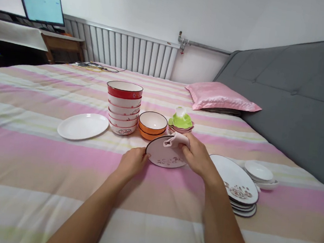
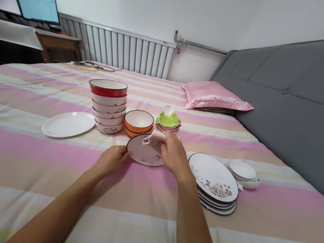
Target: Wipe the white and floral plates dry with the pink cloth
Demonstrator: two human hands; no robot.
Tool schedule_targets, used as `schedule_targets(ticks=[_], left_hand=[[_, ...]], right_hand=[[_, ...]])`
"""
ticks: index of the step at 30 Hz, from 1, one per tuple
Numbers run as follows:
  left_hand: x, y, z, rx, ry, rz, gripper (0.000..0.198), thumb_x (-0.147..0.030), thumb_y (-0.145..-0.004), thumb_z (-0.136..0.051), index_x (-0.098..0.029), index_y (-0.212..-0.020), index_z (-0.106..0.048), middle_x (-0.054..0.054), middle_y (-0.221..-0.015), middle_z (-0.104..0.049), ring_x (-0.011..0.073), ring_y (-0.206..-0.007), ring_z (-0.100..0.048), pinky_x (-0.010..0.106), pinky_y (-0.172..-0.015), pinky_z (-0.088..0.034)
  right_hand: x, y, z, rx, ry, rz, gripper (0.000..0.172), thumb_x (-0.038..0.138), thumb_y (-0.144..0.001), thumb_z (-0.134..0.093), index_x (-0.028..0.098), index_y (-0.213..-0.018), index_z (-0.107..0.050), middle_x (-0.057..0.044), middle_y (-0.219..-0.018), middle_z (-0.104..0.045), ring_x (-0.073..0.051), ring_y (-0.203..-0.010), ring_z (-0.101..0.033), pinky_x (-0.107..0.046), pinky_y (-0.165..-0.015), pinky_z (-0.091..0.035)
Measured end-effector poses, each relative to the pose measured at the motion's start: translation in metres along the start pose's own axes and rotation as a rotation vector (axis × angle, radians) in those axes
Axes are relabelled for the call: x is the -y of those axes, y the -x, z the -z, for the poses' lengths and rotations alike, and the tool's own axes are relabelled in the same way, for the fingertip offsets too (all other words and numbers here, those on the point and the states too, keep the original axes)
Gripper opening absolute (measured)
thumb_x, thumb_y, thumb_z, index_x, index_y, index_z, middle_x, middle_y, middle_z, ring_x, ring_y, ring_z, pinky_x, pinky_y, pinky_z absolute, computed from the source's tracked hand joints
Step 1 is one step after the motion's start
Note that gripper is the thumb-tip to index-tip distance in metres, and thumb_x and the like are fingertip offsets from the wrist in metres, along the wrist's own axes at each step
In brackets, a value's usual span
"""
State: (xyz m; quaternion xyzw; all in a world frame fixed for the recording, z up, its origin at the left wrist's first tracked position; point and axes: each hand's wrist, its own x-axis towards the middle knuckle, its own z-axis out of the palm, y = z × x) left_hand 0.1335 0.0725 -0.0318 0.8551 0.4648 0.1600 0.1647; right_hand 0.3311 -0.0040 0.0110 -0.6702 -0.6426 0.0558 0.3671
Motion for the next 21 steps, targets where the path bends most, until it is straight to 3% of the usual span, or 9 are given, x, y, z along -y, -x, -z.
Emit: schedule_targets(ticks=[6,10,15,21], left_hand=[[-0.003,-0.001,0.002,-0.081,0.038,-0.003,0.024,-0.026,-0.088,-0.041,-0.019,-0.072,-0.057,0.005,-0.067,-0.064,0.0177,-0.062,-0.058,0.026,-0.055,-0.032],[-0.003,0.0,0.006,-0.282,0.123,-0.033,0.024,-0.031,-0.09,-0.039,-0.02,-0.079,-0.058,0.001,-0.063,-0.061,0.0156,-0.059,-0.055,0.025,-0.055,-0.032],[-0.004,0.004,0.008,-0.511,0.187,-0.145,0.024,-0.036,-0.09,-0.044,-0.02,-0.089,-0.062,0.0,-0.072,-0.066,0.0116,-0.057,-0.056,0.022,-0.056,-0.036],[-0.007,0.009,0.01,-0.622,0.072,-0.337,0.026,-0.033,-0.091,-0.044,-0.018,-0.089,-0.064,0.002,-0.075,-0.069,0.0125,-0.066,-0.061,0.023,-0.062,-0.041]], right_hand=[[-0.006,-0.001,-0.002,-0.065,-0.054,0.098,0.036,0.01,-0.08,-0.036,0.017,-0.112,-0.051,-0.011,-0.109,-0.058,-0.024,-0.103,-0.053,-0.042,-0.088,-0.043],[-0.008,-0.002,-0.006,-0.049,-0.1,0.151,0.039,0.01,-0.082,-0.034,0.017,-0.118,-0.047,-0.011,-0.111,-0.057,-0.023,-0.104,-0.053,-0.043,-0.09,-0.042],[-0.006,-0.003,-0.012,-0.033,-0.118,0.189,0.04,0.009,-0.081,-0.035,0.017,-0.119,-0.046,-0.011,-0.113,-0.057,-0.023,-0.105,-0.052,-0.042,-0.09,-0.042],[0.006,-0.001,-0.01,-0.008,-0.046,0.229,0.037,0.007,-0.079,-0.033,0.017,-0.11,-0.05,-0.011,-0.105,-0.057,-0.023,-0.098,-0.052,-0.039,-0.084,-0.044]])
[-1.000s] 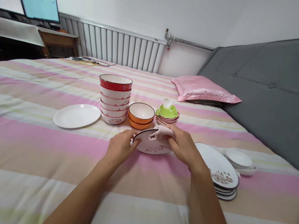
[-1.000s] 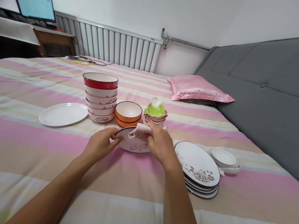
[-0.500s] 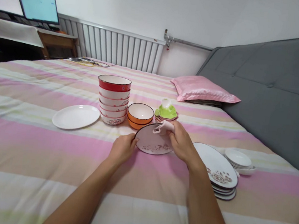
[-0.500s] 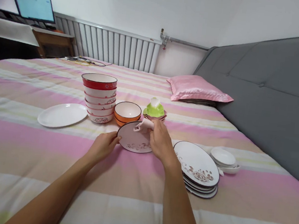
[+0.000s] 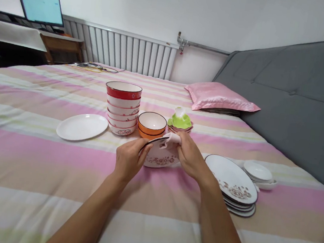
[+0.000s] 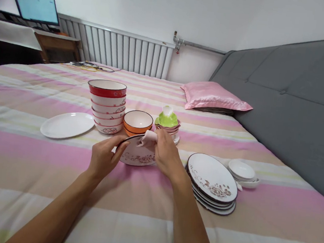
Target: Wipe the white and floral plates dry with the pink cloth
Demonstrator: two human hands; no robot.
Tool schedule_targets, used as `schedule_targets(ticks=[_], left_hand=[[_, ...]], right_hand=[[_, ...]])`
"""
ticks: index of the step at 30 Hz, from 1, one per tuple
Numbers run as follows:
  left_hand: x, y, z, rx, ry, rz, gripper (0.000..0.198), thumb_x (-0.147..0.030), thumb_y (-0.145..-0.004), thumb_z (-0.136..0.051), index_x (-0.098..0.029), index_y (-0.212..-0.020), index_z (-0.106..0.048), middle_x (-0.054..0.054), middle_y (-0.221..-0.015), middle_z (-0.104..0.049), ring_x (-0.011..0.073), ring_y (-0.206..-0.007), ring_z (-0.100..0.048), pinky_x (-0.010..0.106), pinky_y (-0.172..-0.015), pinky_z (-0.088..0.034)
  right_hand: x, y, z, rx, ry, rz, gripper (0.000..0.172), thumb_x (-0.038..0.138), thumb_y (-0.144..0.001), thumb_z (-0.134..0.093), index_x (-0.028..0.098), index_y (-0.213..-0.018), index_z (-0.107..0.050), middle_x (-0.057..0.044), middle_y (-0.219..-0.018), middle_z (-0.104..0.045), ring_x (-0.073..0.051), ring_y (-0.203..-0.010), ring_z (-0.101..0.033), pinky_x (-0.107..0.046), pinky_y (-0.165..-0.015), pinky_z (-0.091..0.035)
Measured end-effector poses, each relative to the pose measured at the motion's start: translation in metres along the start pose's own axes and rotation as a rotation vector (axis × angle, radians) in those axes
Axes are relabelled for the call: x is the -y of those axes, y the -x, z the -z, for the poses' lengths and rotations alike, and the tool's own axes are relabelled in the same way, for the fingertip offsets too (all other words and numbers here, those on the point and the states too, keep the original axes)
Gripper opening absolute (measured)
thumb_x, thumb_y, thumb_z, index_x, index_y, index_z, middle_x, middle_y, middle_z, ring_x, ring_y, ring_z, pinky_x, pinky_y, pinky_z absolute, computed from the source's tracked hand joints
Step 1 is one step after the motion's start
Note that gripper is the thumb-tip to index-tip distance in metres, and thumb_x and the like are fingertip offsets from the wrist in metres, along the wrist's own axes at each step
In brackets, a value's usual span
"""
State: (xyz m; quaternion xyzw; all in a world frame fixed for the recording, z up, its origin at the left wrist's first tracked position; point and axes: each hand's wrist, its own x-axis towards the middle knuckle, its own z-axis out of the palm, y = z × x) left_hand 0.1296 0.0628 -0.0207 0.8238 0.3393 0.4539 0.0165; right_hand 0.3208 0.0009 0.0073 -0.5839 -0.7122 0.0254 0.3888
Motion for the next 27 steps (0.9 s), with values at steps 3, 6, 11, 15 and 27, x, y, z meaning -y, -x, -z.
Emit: schedule_targets(ticks=[3,6,11,15,27], left_hand=[[-0.001,0.0,0.001,-0.013,-0.011,-0.047,0.024,-0.031,-0.091,-0.045,-0.018,-0.092,-0.065,0.003,-0.078,-0.07,0.0129,-0.068,-0.062,0.023,-0.063,-0.042],[-0.002,0.001,0.001,0.001,0.014,-0.092,0.022,-0.03,-0.091,-0.046,-0.018,-0.092,-0.064,0.003,-0.079,-0.071,0.0131,-0.07,-0.063,0.023,-0.065,-0.043],[-0.003,0.0,0.002,0.027,0.038,-0.129,0.02,-0.029,-0.091,-0.046,-0.018,-0.09,-0.063,0.003,-0.078,-0.07,0.0129,-0.07,-0.063,0.023,-0.064,-0.043],[0.0,-0.002,0.001,0.137,0.086,-0.025,0.021,-0.035,-0.09,-0.047,-0.02,-0.097,-0.061,0.004,-0.089,-0.07,0.0152,-0.078,-0.063,0.025,-0.068,-0.045],[0.008,0.003,-0.013,0.634,-0.038,0.325,0.023,-0.031,-0.082,-0.051,-0.019,-0.066,-0.063,0.008,-0.069,-0.068,0.0198,-0.061,-0.062,0.026,-0.051,-0.034]], right_hand=[[0.01,0.0,-0.001,-0.002,0.079,0.03,0.033,0.009,-0.083,-0.034,0.017,-0.11,-0.051,-0.011,-0.103,-0.057,-0.023,-0.096,-0.052,-0.037,-0.082,-0.043],[0.022,0.001,-0.003,0.015,0.214,0.024,0.026,0.011,-0.086,-0.034,0.017,-0.104,-0.053,-0.011,-0.098,-0.057,-0.023,-0.091,-0.051,-0.035,-0.079,-0.042],[0.033,0.001,-0.005,0.033,0.34,0.041,0.023,0.014,-0.088,-0.034,0.016,-0.098,-0.055,-0.011,-0.096,-0.058,-0.024,-0.087,-0.05,-0.035,-0.075,-0.039],[0.021,0.0,-0.004,0.026,0.244,0.041,0.03,0.008,-0.081,-0.037,0.017,-0.104,-0.055,-0.01,-0.099,-0.058,-0.024,-0.093,-0.051,-0.035,-0.079,-0.041],[-0.01,-0.001,0.004,-0.049,-0.025,-0.11,0.037,0.005,-0.074,-0.034,0.018,-0.102,-0.054,-0.009,-0.101,-0.06,-0.023,-0.097,-0.054,-0.039,-0.085,-0.044]])
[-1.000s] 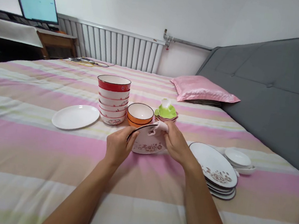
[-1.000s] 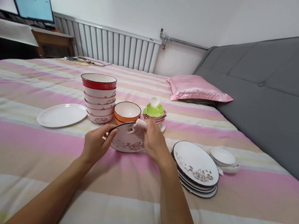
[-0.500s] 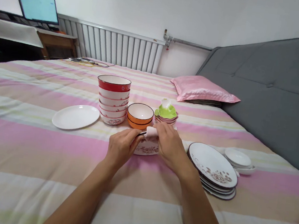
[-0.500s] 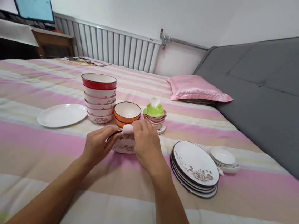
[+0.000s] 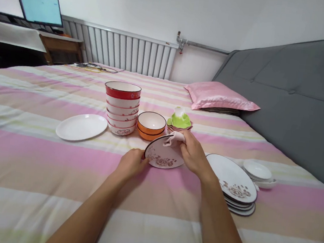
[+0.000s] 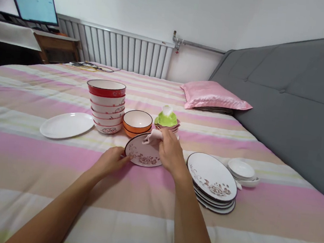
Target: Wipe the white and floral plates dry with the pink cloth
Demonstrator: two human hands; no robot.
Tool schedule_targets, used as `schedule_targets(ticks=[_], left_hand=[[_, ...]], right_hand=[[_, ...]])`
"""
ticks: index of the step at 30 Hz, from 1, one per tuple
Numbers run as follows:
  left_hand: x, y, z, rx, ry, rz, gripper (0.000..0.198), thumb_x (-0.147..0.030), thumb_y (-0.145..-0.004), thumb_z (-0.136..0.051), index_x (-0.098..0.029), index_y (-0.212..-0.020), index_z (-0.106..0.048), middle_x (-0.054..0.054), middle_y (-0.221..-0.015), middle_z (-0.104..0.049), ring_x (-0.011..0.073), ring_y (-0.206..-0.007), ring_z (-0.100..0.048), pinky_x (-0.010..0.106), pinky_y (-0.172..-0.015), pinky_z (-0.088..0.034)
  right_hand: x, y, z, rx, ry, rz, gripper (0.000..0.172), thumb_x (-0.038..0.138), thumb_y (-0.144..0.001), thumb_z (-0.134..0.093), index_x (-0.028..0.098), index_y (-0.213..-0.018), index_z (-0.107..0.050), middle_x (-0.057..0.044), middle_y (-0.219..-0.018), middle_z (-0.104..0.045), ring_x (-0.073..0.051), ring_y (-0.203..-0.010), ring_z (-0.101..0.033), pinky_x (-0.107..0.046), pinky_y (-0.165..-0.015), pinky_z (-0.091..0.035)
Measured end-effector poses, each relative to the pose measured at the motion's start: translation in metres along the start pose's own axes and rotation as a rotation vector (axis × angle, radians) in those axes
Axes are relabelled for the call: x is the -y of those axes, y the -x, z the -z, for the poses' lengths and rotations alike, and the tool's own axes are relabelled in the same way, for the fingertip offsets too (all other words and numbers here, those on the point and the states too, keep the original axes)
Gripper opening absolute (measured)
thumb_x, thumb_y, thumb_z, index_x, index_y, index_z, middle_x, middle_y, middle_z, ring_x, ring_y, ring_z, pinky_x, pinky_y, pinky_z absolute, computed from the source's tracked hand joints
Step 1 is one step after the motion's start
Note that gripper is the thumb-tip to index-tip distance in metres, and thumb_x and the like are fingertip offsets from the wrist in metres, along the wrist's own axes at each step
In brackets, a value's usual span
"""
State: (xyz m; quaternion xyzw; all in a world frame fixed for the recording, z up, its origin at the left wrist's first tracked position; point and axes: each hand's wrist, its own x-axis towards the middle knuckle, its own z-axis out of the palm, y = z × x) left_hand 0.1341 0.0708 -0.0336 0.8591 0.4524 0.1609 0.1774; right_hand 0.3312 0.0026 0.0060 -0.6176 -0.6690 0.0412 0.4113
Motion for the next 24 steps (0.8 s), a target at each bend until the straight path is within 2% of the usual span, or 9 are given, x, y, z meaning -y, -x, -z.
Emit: schedule_targets(ticks=[3,6,12,15,20,24], left_hand=[[-0.002,-0.001,0.002,-0.027,-0.014,-0.03,0.027,-0.031,-0.084,-0.049,-0.018,-0.064,-0.061,0.008,-0.069,-0.067,0.0197,-0.062,-0.061,0.026,-0.052,-0.034],[-0.002,-0.002,0.005,-0.105,-0.035,-0.034,0.026,-0.032,-0.085,-0.048,-0.018,-0.066,-0.059,0.008,-0.072,-0.066,0.0203,-0.068,-0.06,0.027,-0.056,-0.035],[0.003,-0.002,0.008,-0.432,-0.054,-0.145,0.03,-0.037,-0.091,-0.042,-0.019,-0.071,-0.055,0.002,-0.068,-0.059,0.0168,-0.068,-0.055,0.026,-0.058,-0.035],[0.003,-0.001,0.008,-0.54,-0.105,-0.222,0.029,-0.036,-0.092,-0.04,-0.019,-0.077,-0.058,0.002,-0.072,-0.06,0.0166,-0.072,-0.055,0.026,-0.06,-0.035],[0.0,0.001,0.01,-0.655,-0.139,-0.294,0.028,-0.036,-0.093,-0.041,-0.019,-0.081,-0.059,0.002,-0.074,-0.061,0.0159,-0.074,-0.054,0.026,-0.061,-0.036],[-0.001,0.001,0.011,-0.709,-0.163,-0.319,0.028,-0.035,-0.093,-0.041,-0.019,-0.076,-0.057,0.002,-0.072,-0.059,0.0155,-0.074,-0.052,0.025,-0.062,-0.036]], right_hand=[[0.0,0.0,0.002,-0.019,-0.022,-0.003,0.04,0.005,-0.073,-0.034,0.019,-0.105,-0.055,-0.009,-0.104,-0.06,-0.023,-0.1,-0.053,-0.041,-0.088,-0.043],[-0.003,-0.001,0.003,-0.035,-0.063,-0.018,0.042,0.006,-0.074,-0.034,0.018,-0.11,-0.054,-0.009,-0.109,-0.06,-0.023,-0.103,-0.054,-0.041,-0.09,-0.042],[-0.007,-0.001,-0.004,-0.03,-0.138,-0.012,0.045,0.008,-0.076,-0.032,0.017,-0.116,-0.051,-0.01,-0.115,-0.059,-0.023,-0.11,-0.052,-0.042,-0.095,-0.04],[-0.005,-0.001,-0.008,-0.024,-0.135,-0.006,0.045,0.006,-0.076,-0.031,0.016,-0.115,-0.05,-0.011,-0.115,-0.058,-0.023,-0.11,-0.051,-0.042,-0.095,-0.04],[0.002,-0.001,-0.009,-0.012,-0.089,0.035,0.041,0.006,-0.076,-0.031,0.017,-0.111,-0.049,-0.011,-0.109,-0.057,-0.023,-0.102,-0.052,-0.041,-0.089,-0.041],[0.012,0.0,-0.01,-0.001,-0.024,0.075,0.031,0.011,-0.082,-0.031,0.016,-0.106,-0.049,-0.012,-0.103,-0.056,-0.024,-0.096,-0.051,-0.039,-0.084,-0.042]])
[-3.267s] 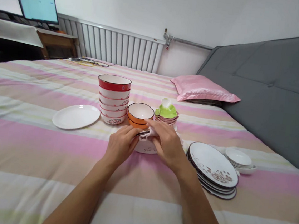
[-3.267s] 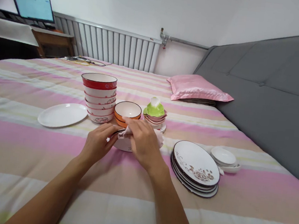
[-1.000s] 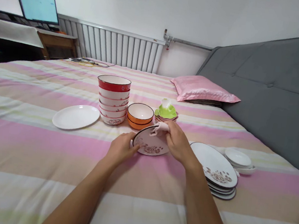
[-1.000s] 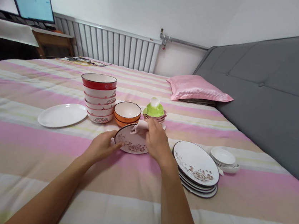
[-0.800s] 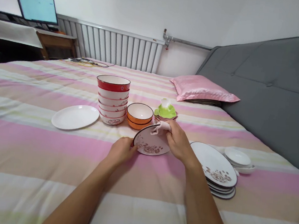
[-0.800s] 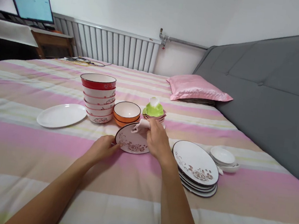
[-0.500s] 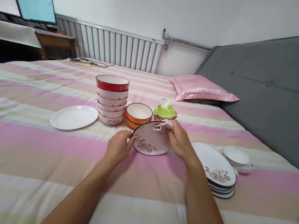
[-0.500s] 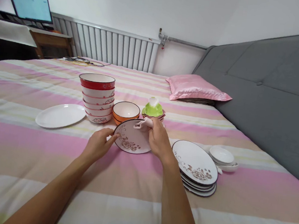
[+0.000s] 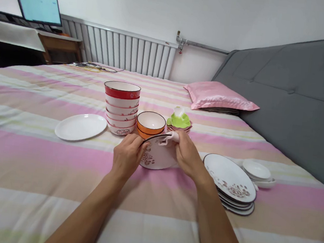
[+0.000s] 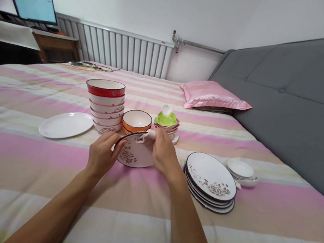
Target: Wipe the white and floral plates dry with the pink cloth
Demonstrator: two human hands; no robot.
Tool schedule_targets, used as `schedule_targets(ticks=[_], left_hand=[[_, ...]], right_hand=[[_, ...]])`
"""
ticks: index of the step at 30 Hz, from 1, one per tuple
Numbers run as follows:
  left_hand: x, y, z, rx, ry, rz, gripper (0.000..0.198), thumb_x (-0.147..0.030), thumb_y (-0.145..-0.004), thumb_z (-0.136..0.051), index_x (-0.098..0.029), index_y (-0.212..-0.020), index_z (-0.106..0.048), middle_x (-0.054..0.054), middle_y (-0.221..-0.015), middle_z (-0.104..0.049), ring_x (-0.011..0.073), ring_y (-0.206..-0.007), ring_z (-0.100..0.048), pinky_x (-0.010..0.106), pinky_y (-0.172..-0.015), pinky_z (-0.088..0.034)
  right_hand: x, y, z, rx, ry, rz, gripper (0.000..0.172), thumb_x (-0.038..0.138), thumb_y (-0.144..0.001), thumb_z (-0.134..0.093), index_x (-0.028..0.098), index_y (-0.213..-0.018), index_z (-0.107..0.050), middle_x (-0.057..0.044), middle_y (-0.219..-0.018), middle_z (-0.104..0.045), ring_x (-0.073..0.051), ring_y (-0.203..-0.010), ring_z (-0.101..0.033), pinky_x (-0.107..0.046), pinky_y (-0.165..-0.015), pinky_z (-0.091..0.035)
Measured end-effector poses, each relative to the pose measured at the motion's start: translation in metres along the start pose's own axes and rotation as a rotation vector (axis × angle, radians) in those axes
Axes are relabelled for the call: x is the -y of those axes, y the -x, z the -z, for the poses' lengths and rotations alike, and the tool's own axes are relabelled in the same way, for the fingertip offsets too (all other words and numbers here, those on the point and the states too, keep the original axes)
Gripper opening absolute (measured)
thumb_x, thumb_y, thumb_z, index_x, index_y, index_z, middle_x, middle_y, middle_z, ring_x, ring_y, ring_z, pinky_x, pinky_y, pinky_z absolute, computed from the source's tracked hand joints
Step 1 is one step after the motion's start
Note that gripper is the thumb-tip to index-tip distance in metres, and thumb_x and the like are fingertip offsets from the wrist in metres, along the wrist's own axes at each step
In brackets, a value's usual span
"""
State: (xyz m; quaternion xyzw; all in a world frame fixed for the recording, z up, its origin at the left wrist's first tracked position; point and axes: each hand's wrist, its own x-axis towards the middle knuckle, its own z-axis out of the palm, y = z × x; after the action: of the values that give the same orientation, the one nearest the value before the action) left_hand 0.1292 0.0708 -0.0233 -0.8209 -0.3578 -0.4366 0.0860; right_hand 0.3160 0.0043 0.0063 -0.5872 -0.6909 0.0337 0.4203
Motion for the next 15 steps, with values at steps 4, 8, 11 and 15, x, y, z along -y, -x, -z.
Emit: schedule_targets(ticks=[4,8,11,15], left_hand=[[-0.001,-0.001,0.002,-0.024,-0.022,-0.047,0.029,-0.035,-0.093,-0.041,-0.019,-0.073,-0.056,0.002,-0.071,-0.059,0.0153,-0.072,-0.051,0.025,-0.06,-0.035],[-0.004,-0.002,0.004,-0.026,-0.01,-0.097,0.03,-0.033,-0.093,-0.042,-0.018,-0.071,-0.056,0.003,-0.071,-0.061,0.0148,-0.07,-0.052,0.025,-0.06,-0.036],[-0.008,-0.002,0.006,-0.019,-0.006,-0.13,0.03,-0.033,-0.093,-0.042,-0.018,-0.069,-0.056,0.003,-0.07,-0.061,0.0147,-0.067,-0.051,0.026,-0.059,-0.035],[-0.01,-0.002,0.007,0.025,0.022,-0.119,0.03,-0.032,-0.093,-0.04,-0.018,-0.071,-0.056,0.004,-0.072,-0.061,0.0152,-0.068,-0.053,0.026,-0.059,-0.035]], right_hand=[[0.012,0.001,-0.003,0.009,0.139,0.031,0.025,0.014,-0.087,-0.03,0.016,-0.1,-0.051,-0.011,-0.095,-0.056,-0.023,-0.089,-0.05,-0.036,-0.079,-0.041],[0.027,0.003,-0.004,0.037,0.344,0.036,0.02,0.018,-0.09,-0.035,0.015,-0.098,-0.053,-0.011,-0.095,-0.057,-0.024,-0.088,-0.049,-0.035,-0.076,-0.038],[0.041,0.004,-0.004,0.084,0.481,0.038,0.02,0.019,-0.091,-0.037,0.015,-0.099,-0.054,-0.011,-0.099,-0.058,-0.025,-0.089,-0.049,-0.035,-0.075,-0.036],[0.047,0.004,-0.005,0.104,0.522,0.044,0.019,0.018,-0.091,-0.037,0.016,-0.096,-0.056,-0.01,-0.098,-0.06,-0.024,-0.089,-0.049,-0.034,-0.074,-0.035]])
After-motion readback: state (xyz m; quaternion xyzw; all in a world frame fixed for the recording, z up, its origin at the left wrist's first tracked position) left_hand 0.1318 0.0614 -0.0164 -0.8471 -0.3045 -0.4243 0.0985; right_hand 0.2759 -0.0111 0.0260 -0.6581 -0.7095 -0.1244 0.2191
